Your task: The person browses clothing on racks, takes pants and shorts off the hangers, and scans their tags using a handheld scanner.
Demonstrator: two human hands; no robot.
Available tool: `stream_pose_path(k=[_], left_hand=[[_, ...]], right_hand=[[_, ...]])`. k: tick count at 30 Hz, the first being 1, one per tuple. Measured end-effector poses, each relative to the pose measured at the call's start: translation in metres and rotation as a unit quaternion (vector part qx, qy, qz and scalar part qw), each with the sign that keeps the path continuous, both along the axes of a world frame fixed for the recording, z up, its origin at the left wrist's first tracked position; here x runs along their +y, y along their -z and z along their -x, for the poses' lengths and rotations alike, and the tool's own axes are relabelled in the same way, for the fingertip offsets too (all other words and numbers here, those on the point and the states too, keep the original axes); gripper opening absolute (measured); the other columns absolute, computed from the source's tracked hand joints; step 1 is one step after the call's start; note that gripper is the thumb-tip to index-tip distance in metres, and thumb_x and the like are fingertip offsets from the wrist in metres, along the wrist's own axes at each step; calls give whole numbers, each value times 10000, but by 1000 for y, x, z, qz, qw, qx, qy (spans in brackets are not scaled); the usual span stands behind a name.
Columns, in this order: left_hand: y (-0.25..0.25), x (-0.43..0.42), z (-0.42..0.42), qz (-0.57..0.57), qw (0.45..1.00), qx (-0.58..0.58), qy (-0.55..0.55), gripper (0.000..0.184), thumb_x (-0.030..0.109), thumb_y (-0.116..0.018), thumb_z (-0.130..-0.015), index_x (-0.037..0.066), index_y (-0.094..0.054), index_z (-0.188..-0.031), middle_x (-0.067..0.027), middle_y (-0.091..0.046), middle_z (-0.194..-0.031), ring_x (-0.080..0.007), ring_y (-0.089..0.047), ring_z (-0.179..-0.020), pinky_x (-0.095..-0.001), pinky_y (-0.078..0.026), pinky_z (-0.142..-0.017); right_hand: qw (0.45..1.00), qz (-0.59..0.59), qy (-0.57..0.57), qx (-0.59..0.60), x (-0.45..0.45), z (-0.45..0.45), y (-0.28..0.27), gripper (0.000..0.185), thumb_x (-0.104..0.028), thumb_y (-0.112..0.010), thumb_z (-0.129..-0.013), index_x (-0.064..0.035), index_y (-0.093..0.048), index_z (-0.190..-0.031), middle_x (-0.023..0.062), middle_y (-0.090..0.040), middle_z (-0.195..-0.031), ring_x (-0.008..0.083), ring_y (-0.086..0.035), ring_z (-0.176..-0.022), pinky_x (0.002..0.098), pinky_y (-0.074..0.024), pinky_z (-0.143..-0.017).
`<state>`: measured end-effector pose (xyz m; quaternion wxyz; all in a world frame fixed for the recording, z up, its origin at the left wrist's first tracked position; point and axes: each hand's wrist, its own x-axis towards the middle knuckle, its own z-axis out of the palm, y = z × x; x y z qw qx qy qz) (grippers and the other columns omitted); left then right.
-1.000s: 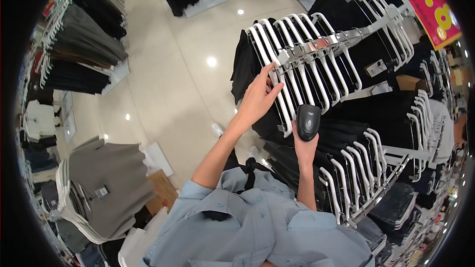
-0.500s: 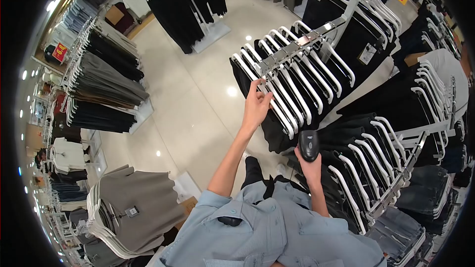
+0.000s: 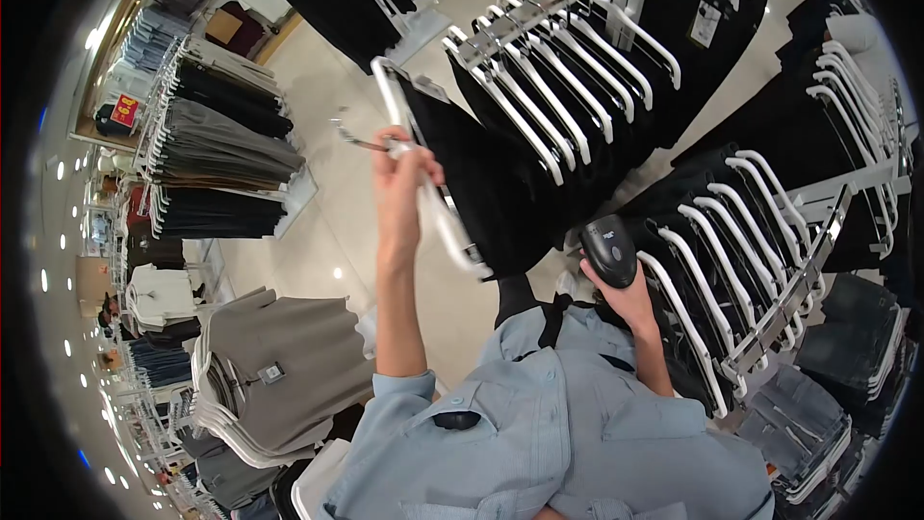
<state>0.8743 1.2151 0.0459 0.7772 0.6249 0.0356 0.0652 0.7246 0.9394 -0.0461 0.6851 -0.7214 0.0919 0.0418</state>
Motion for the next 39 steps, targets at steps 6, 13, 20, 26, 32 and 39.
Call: stream_pose_path(k=[6,13,20,26,32,39], left_hand=[[-81,19,39,71,997,-43,5,207,-11,-469,-843,111,-426,-1004,0,-326,-628,-75,-279,-461,-203,-226,-423],[-115,23,94,130,991,-29,15,217,-16,-501,-822,96,-421,-990,14,-331,-624,-50,-252,-484,-189,-196,-423],[-115,43,170,213,975,-19,-59,279,-103,-540,-760,87,-413,-921,-42,-451,-684,-94,-458,-529,-142,-371,-465],[-94,64,205,250,956,-34,148,321,-100,-596,-725,83,-362,-846,-61,-466,-551,-84,-366,-372,-200,-274,-318],[-78,65,213,111,941,-153,280,248,-151,-627,-713,8,-477,-829,-86,-494,-508,-140,-474,-389,-254,-327,-337],[-75,62,217,106,926,-174,316,223,-136,-656,-758,25,-503,-767,-83,-552,-531,-178,-576,-423,-265,-440,-336]], right_hand=[[996,-43,-73,6,-2,12,-4,231,-153,-776,-847,-11,-686,-1006,31,-702,-903,93,-612,-813,263,-486,-778],[987,-111,-111,32,-2,8,-7,263,-79,-796,-808,17,-686,-1027,65,-731,-949,113,-675,-860,259,-513,-805],[993,-23,-105,-44,-5,-9,-2,285,-85,-820,-781,13,-687,-1013,83,-734,-937,115,-675,-858,272,-518,-803],[980,-74,-184,8,-6,-8,-12,333,-98,-830,-764,13,-675,-1037,102,-729,-976,170,-686,-883,304,-519,-834],[974,-16,-210,-76,-10,10,37,525,-117,-866,-701,17,-600,-1133,135,-660,-1070,222,-644,-1004,334,-492,-900],[967,-48,-239,-72,-3,12,36,581,-91,-845,-729,7,-568,-1230,106,-679,-1111,190,-647,-1002,328,-488,-917]])
